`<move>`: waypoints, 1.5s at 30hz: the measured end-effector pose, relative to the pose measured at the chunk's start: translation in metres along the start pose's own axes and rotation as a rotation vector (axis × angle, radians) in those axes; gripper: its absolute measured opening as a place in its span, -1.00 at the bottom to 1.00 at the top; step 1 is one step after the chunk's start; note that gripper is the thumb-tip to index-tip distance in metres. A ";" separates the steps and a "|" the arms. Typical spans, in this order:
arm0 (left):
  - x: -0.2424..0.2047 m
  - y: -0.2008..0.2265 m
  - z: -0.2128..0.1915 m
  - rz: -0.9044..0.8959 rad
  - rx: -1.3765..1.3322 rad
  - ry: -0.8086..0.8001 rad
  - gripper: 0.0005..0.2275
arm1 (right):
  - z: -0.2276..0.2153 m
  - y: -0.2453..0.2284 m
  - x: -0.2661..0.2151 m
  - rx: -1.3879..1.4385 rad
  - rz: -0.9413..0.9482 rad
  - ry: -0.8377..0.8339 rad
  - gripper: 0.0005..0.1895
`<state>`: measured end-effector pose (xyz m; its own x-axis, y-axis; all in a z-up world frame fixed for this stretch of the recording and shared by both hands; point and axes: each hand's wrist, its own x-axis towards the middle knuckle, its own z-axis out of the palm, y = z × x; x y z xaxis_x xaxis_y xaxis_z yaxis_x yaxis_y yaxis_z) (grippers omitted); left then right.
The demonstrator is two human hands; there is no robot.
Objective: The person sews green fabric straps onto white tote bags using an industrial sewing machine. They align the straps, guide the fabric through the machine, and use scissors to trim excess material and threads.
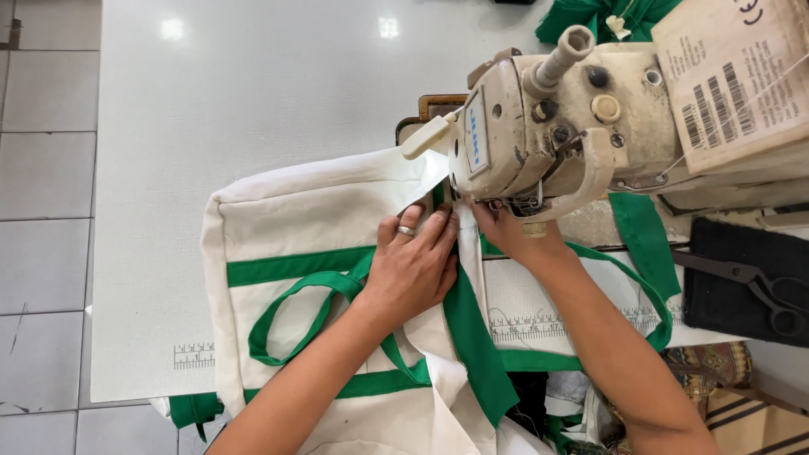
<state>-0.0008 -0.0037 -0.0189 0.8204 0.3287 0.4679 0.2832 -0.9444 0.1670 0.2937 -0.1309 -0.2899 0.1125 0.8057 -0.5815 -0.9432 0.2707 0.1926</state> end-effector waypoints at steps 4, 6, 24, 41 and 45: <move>0.000 0.000 -0.003 -0.001 -0.001 -0.008 -0.51 | 0.027 -0.008 0.007 0.168 0.065 0.013 -0.36; 0.001 0.000 -0.004 0.002 -0.007 -0.012 -0.52 | 0.040 -0.013 0.005 0.242 0.091 0.012 -0.37; 0.001 -0.004 0.004 0.032 -0.040 -0.039 -0.54 | 0.046 0.059 -0.086 1.118 0.434 0.023 -0.45; 0.003 -0.007 0.003 0.057 -0.065 -0.010 -0.49 | 0.128 0.130 -0.129 1.935 0.780 0.046 -0.52; 0.002 -0.008 0.006 0.064 -0.068 -0.018 -0.48 | 0.145 0.143 -0.139 2.081 0.842 0.029 -0.53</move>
<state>0.0016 0.0045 -0.0247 0.8448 0.2668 0.4638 0.1959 -0.9608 0.1960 0.1887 -0.1281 -0.0670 -0.0351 0.9981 0.0499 0.7864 -0.0032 0.6177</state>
